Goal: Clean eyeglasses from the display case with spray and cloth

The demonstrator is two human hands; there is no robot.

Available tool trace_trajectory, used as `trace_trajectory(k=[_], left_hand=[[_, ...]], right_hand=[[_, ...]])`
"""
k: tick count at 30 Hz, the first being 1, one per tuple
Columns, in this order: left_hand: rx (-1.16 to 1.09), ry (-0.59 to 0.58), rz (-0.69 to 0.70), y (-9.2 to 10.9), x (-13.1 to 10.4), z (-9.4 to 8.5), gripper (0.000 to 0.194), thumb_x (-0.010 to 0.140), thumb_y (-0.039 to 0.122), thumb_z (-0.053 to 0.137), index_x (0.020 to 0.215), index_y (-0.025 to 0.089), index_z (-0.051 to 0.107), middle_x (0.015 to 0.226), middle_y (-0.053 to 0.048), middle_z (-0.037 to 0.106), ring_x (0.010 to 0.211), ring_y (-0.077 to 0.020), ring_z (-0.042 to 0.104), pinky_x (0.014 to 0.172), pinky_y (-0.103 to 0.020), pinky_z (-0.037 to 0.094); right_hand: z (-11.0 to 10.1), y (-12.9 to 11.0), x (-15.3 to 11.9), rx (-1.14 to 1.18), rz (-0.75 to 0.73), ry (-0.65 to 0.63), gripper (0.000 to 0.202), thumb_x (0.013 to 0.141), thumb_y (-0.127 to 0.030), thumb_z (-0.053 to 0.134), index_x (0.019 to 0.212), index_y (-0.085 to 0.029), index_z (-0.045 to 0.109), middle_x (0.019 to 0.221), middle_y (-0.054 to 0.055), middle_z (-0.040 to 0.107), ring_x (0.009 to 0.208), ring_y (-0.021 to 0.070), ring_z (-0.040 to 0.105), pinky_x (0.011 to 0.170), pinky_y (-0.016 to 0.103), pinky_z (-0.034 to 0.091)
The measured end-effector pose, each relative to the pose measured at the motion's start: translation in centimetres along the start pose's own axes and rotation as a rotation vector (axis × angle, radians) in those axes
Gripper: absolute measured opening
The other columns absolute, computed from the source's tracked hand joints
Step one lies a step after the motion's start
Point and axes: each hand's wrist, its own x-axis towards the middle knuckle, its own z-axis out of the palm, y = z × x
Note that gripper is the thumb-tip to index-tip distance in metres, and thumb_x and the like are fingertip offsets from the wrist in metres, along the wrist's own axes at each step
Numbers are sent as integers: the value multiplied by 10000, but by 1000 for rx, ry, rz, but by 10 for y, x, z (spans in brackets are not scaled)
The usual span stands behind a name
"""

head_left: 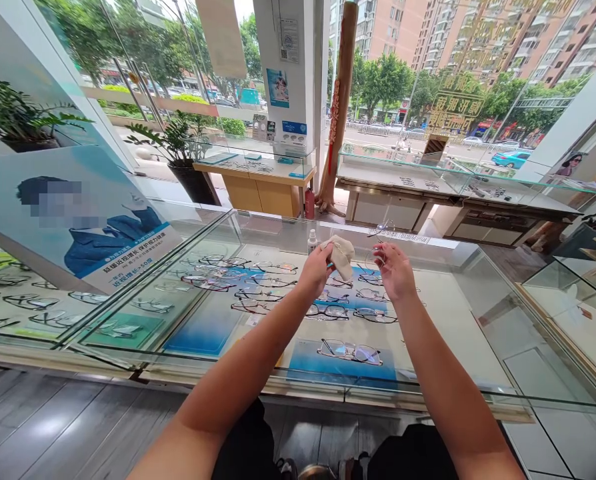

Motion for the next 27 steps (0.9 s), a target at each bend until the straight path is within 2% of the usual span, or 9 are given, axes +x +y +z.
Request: trace_trajectory(k=[3,6,10,14,18,24,27], left_hand=[[-37,-2,-14,-1,4,-4,299,904,396,769,1124,220,668,1112,-69,748,1003,-183,719,928,-353,606],[-64,-29,10,-3,7,-5,387,916,372,788,1250,239,645,1262,-102,745,1143,-208,724,1054,-407,586],[-46,-167,9,-3,8,-3,625,922,449,798,1479,292,563,1534,-137,656,1453,-282,609,1215,-487,487],[103,-271,49,-6,10,-5,654,961,581,710,1541,328,544,1697,-129,509,1594,-332,465,1270,-558,411],[284,-273,290,-4,5,-5,710,986,584,676,1606,296,485,1716,-149,479,1622,-340,415,1313,-562,342],[650,-170,779,9,-20,-2,734,1003,500,667,1658,273,424,1749,-131,425,1632,-342,372,1343,-536,280],[766,-120,936,11,-24,-1,793,969,459,689,1674,250,394,1765,-142,391,1648,-352,333,1357,-548,234]], right_hand=[[-1,-1,0,8,4,-12,266,810,-520,870,867,-280,771,1044,44,788,901,191,671,759,335,543],[-2,-1,1,35,16,-20,243,809,-499,887,867,-283,792,1036,38,782,890,181,657,742,318,535],[-3,1,3,28,14,-33,246,802,-496,888,858,-278,787,1025,40,785,884,184,654,739,322,530],[-3,0,2,-37,-14,-58,233,832,-498,844,869,-280,771,1059,53,807,922,208,672,790,356,536],[0,-4,-1,-60,-42,-87,206,834,-476,829,856,-282,764,1034,52,823,928,216,681,827,367,533],[3,-9,-3,-165,-97,-127,192,858,-469,774,829,-283,737,944,41,809,917,229,684,847,380,528],[3,-11,-3,-199,-147,-173,165,867,-432,759,811,-279,739,881,25,786,889,217,682,835,368,511]])
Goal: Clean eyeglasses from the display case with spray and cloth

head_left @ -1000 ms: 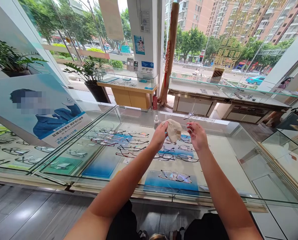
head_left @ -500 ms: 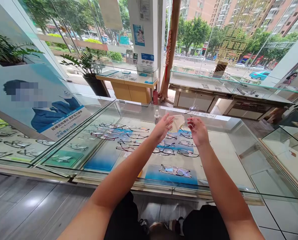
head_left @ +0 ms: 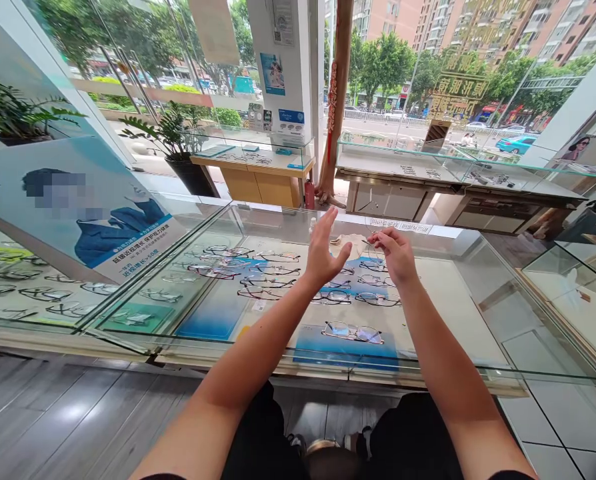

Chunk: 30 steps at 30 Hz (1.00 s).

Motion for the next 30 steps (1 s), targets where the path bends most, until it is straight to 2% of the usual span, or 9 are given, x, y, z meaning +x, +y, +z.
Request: trace_trajectory(k=[5,9,13,18,21,24,28,30], left_hand=[[97,51,132,9,5,-7,810,938,413,728,1661,231,413,1762,-171,378,1657,-375,312,1358,-582,219],[38,-50,212,40,3,-27,880,885,444,832,1648,253,438,1744,-165,413,1659,-388,309,1366,-594,221],[32,-84,210,70,-16,-47,807,889,484,852,1588,272,510,1661,-161,528,1586,-366,442,1330,-582,315],[116,-77,132,86,-46,-63,834,853,542,883,1552,261,526,1594,-175,579,1493,-365,541,1250,-545,411],[176,-70,57,92,-57,-71,771,868,573,858,1497,236,563,1466,-174,671,1337,-357,645,1172,-537,455],[181,-91,41,101,-60,-78,708,909,571,819,1481,241,564,1304,-137,750,1168,-312,711,1091,-503,490],[192,-194,55,116,-57,-88,784,895,595,825,1536,258,525,1111,-79,778,969,-259,738,945,-427,531],[245,-220,105,122,-57,-92,807,863,622,846,1520,251,559,1036,-64,760,911,-250,718,907,-414,531]], right_hand=[[1,-23,-6,-105,-61,-100,168,858,-414,757,770,-271,751,789,15,746,834,217,660,824,377,510],[2,-59,-21,-213,-29,-241,197,873,-417,762,756,-258,757,757,15,736,784,211,640,812,388,517],[3,-88,-43,-269,4,-346,200,877,-387,753,741,-240,749,741,12,725,771,201,640,789,376,508],[5,-106,-75,-308,35,-399,193,878,-397,760,777,-233,767,760,18,745,761,202,652,777,374,501],[7,-115,-91,-334,26,-394,193,889,-397,752,787,-233,764,771,17,748,764,203,652,768,370,493],[9,-123,-101,-367,27,-426,190,901,-393,741,797,-235,766,782,17,750,759,199,638,753,365,483],[14,-135,-111,-414,30,-465,199,912,-400,741,809,-234,773,789,19,748,747,199,628,741,365,474],[16,-140,-116,-430,12,-479,209,922,-404,740,811,-231,775,794,22,748,755,201,631,740,363,473]])
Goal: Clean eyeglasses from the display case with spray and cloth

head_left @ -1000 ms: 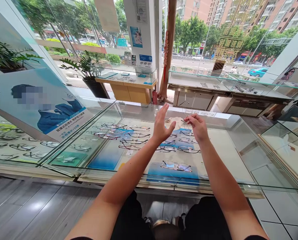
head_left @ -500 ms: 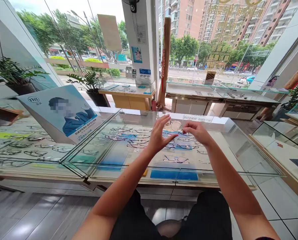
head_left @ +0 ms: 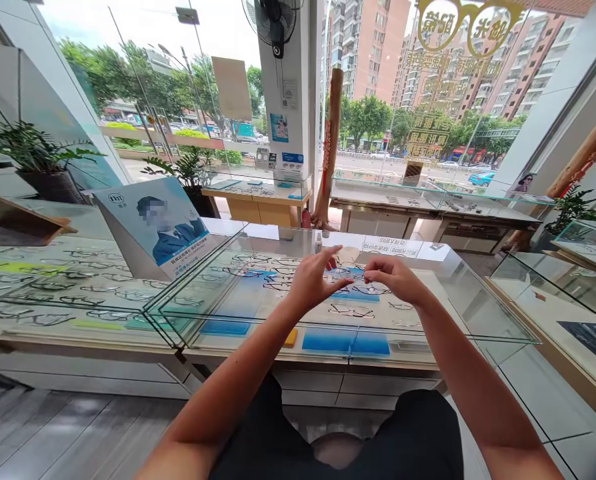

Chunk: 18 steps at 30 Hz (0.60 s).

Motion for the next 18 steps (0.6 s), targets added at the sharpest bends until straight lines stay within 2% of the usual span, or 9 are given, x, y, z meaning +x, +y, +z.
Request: trace_trajectory(k=[2,5,8,11,18], left_hand=[[59,27,54,4,-2,-4,748,859,637,843,1460,250,625,1043,-75,738,932,-257,701,897,-415,535],[78,111,125,9,-7,-8,614,900,628,806,1375,259,680,1187,-111,714,1042,-271,703,889,-412,564],[73,157,212,15,-11,-10,607,898,615,814,1365,254,672,1261,-123,710,1110,-283,718,887,-421,596],[62,166,256,22,-12,-11,655,867,614,844,1377,250,652,1239,-117,735,1096,-286,741,868,-425,619],[69,229,249,30,-10,-10,538,888,591,830,1278,243,702,1140,-92,771,1032,-266,763,835,-413,630]], right_hand=[[1,-6,-3,-25,-17,-8,211,928,-399,736,813,-227,776,800,24,748,770,204,636,744,361,473],[2,-12,-8,-54,-13,-19,205,934,-386,725,817,-223,766,806,21,745,780,201,644,748,354,472],[3,-15,-11,-77,11,-26,202,940,-387,710,835,-220,755,832,21,742,806,200,647,769,353,471],[3,-18,-13,-83,25,-7,209,940,-393,692,841,-215,738,837,26,733,828,207,648,794,364,474],[0,-24,-15,-136,21,27,216,938,-398,669,837,-217,728,834,30,737,809,207,629,784,371,461]])
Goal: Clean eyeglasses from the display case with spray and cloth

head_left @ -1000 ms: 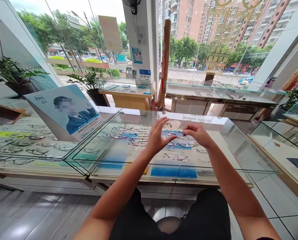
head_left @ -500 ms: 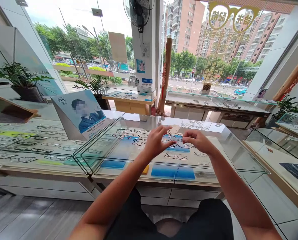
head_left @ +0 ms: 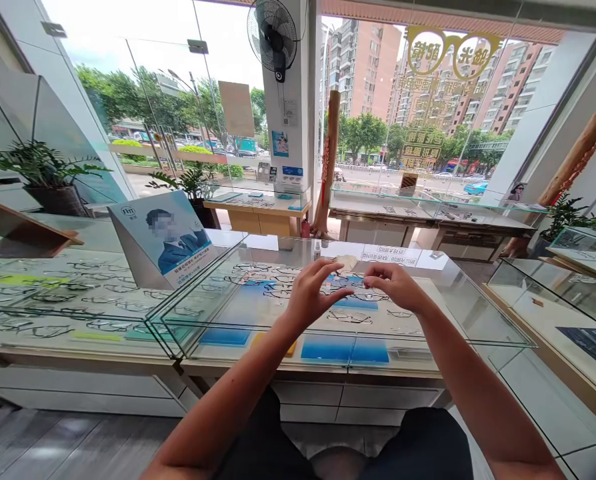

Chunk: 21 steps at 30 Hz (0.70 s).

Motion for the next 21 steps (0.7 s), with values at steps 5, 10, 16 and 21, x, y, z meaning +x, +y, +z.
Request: trace_trajectory(k=[5,10,16,21], left_hand=[[2,3,32,-2,6,-2,453,904,544,831,1225,237,737,1146,-97,760,1018,-250,758,819,-389,627],[35,39,60,0,18,-9,537,904,557,825,1343,269,712,1161,-93,747,1023,-248,743,833,-400,623],[76,99,107,4,28,-14,500,906,519,836,1336,290,722,1126,-67,748,966,-219,744,800,-368,616],[105,165,136,3,43,-22,502,895,516,850,1321,281,729,1119,-66,749,971,-214,750,807,-357,622]], right_hand=[[-2,-8,0,-36,-41,15,238,963,-414,662,854,-215,736,830,27,736,778,196,604,767,365,446],[-8,-20,2,-58,-78,42,221,971,-394,661,859,-219,735,832,20,735,771,187,594,766,361,444],[-12,-30,4,-23,-115,52,172,976,-394,667,917,-233,675,871,16,728,822,198,646,789,369,483],[-21,-38,-3,-57,-168,264,268,987,-513,677,1085,-264,651,1143,65,741,1060,254,686,943,452,523]])
